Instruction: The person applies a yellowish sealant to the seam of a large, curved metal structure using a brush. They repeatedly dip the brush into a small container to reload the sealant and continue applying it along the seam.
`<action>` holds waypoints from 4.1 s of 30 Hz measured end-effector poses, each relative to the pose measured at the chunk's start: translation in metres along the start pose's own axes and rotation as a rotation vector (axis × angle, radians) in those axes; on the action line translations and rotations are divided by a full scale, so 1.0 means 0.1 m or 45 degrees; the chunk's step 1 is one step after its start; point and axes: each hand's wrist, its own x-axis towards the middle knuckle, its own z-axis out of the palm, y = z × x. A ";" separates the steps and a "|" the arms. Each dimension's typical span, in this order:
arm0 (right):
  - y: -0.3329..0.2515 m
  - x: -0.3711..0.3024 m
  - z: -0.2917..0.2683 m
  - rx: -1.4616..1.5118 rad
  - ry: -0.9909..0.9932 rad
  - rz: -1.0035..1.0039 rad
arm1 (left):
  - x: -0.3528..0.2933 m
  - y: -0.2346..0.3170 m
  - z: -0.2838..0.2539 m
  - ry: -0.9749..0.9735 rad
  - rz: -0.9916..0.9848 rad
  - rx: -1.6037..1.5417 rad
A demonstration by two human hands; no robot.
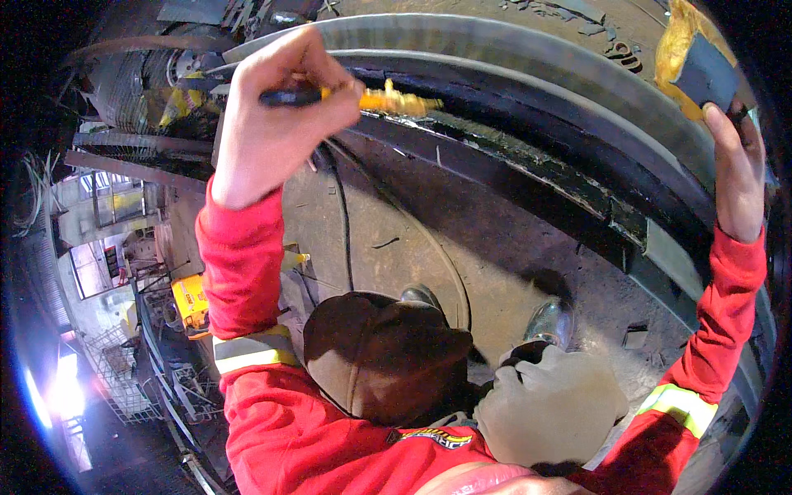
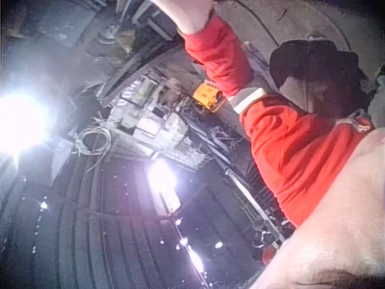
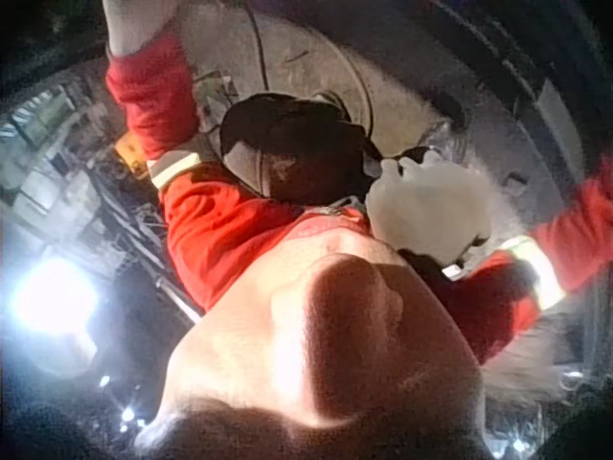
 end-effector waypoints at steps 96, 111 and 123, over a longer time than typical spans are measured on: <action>-0.57 0.01 0.39 0.393 0.255 -0.006 | -1.38 0.61 1.81 0.627 0.541 -0.194; -0.50 -0.01 0.32 0.504 0.236 0.010 | -1.27 0.78 1.82 0.454 0.392 -0.574; -0.53 -0.51 -0.13 -0.106 0.342 0.187 | -1.54 0.22 1.28 0.916 -0.075 -1.385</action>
